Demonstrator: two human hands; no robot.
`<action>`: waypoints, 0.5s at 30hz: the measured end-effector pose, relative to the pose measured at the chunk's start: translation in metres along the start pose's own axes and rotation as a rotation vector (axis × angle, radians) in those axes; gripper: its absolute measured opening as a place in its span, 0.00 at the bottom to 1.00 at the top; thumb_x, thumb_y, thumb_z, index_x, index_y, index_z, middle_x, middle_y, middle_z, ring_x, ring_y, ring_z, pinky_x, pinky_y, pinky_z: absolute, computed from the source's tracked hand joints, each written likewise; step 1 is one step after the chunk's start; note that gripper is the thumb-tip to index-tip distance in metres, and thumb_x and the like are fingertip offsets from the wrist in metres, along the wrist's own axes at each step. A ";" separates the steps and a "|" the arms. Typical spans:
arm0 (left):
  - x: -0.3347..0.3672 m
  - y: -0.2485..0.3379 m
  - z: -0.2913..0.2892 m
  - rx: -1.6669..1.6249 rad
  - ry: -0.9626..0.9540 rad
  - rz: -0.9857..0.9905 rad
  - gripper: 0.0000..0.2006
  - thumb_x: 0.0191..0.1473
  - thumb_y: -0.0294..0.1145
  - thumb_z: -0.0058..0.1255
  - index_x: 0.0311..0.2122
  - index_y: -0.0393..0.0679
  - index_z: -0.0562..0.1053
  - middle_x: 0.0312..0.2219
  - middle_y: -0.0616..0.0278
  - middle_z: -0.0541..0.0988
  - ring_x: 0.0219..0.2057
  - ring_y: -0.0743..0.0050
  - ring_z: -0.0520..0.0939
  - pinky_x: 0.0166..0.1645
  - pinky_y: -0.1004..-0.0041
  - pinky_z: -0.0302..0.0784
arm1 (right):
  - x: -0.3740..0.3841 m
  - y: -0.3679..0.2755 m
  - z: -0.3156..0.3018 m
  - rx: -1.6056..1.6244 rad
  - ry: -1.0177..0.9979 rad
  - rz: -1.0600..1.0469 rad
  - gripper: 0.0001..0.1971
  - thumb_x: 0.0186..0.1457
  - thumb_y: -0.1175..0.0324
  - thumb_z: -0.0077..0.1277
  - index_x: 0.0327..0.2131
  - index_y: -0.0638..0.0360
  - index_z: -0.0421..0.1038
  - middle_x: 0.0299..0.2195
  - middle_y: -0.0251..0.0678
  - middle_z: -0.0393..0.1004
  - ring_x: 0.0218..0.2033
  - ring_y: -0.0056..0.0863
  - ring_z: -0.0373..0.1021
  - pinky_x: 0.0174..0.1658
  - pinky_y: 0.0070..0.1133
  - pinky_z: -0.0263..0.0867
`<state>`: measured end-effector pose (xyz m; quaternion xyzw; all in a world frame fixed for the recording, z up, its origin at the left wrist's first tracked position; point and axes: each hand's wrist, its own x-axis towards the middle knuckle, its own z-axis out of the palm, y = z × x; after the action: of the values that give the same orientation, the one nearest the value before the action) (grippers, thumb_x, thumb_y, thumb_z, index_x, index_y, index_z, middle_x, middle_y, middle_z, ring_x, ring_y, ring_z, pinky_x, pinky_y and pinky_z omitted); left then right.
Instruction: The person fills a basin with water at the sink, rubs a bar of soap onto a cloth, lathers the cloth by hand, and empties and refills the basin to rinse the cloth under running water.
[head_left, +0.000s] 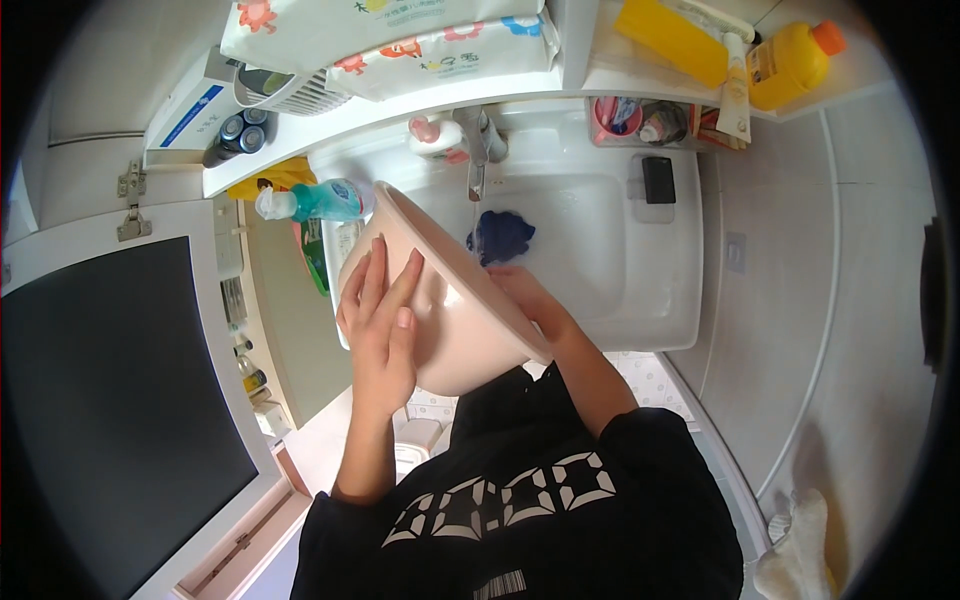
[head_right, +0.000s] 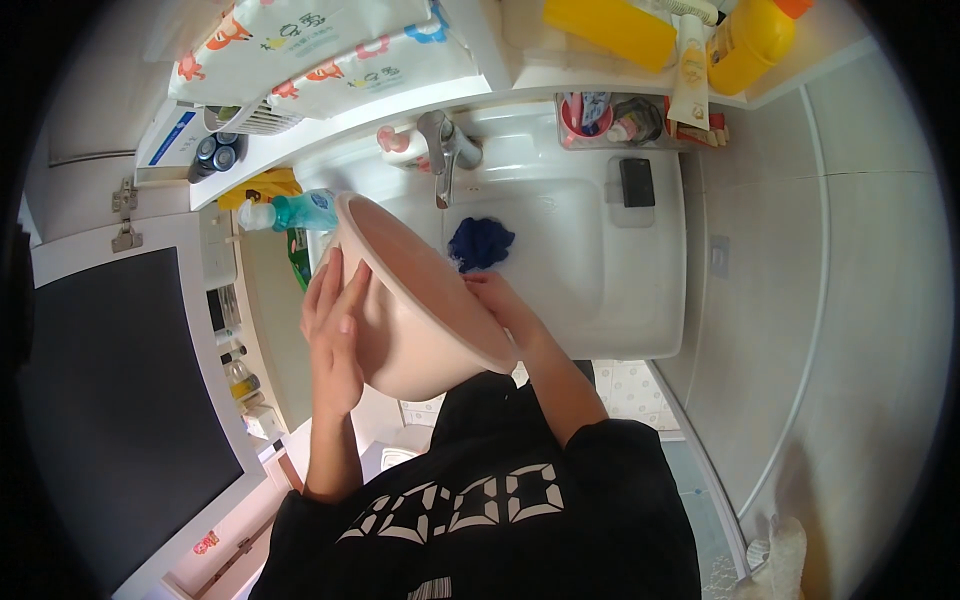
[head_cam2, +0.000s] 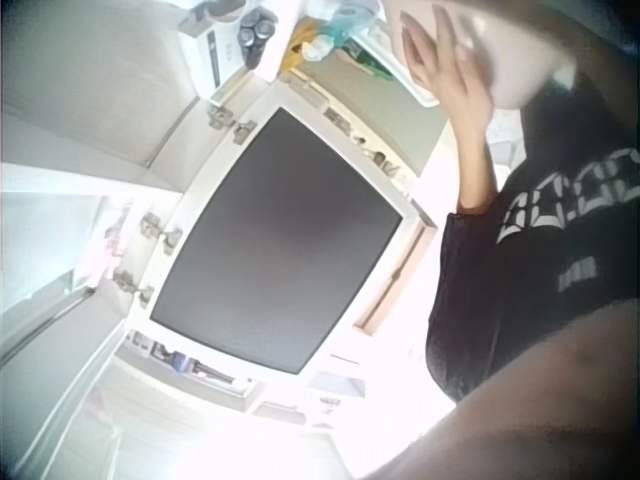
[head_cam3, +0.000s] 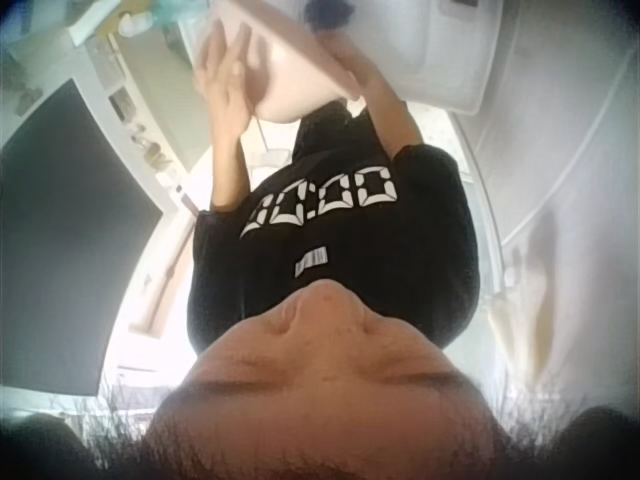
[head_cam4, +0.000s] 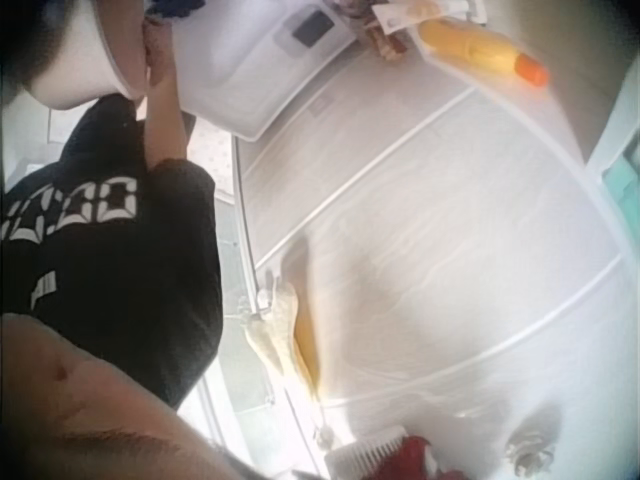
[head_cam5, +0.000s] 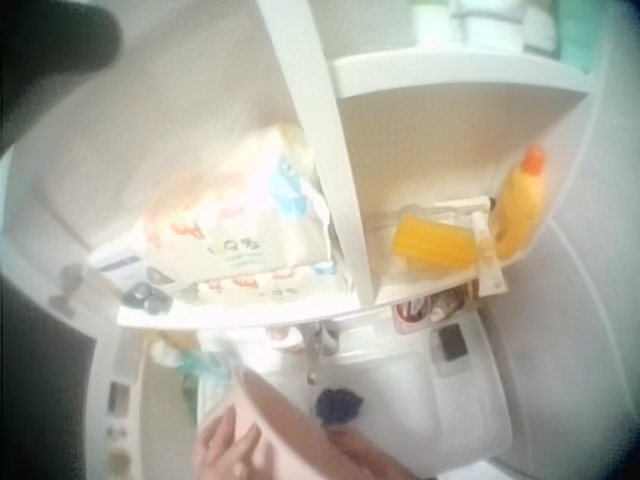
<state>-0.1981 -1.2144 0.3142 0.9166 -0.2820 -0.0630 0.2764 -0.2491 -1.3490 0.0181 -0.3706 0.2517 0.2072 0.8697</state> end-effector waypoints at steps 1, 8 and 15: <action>0.001 0.000 -0.001 -0.001 -0.011 -0.014 0.26 0.63 0.50 0.30 0.57 0.51 0.71 0.64 0.52 0.59 0.62 0.44 0.57 0.65 0.56 0.43 | -0.001 0.002 -0.002 -0.013 -0.026 0.010 0.14 0.60 0.69 0.48 0.47 0.66 0.73 0.38 0.37 0.78 0.35 0.23 0.74 0.39 0.22 0.71; -0.001 -0.020 -0.001 -0.024 0.002 -0.051 0.27 0.63 0.51 0.29 0.59 0.49 0.69 0.63 0.49 0.61 0.63 0.48 0.58 0.66 0.57 0.43 | -0.022 -0.014 -0.003 -0.040 -0.112 -0.028 0.14 0.58 0.70 0.49 0.46 0.65 0.74 0.38 0.37 0.78 0.35 0.23 0.75 0.39 0.23 0.71; -0.047 -0.071 0.014 -0.603 0.098 -0.426 0.29 0.56 0.43 0.38 0.62 0.40 0.60 0.58 0.48 0.63 0.60 0.53 0.62 0.63 0.60 0.52 | -0.054 -0.035 -0.006 -0.260 0.242 -0.076 0.20 0.54 0.75 0.48 0.51 0.64 0.70 0.39 0.39 0.76 0.39 0.25 0.73 0.42 0.22 0.69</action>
<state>-0.2069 -1.1466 0.2623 0.8340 -0.0399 -0.1555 0.5280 -0.2739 -1.3848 0.0651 -0.5112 0.3112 0.1588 0.7852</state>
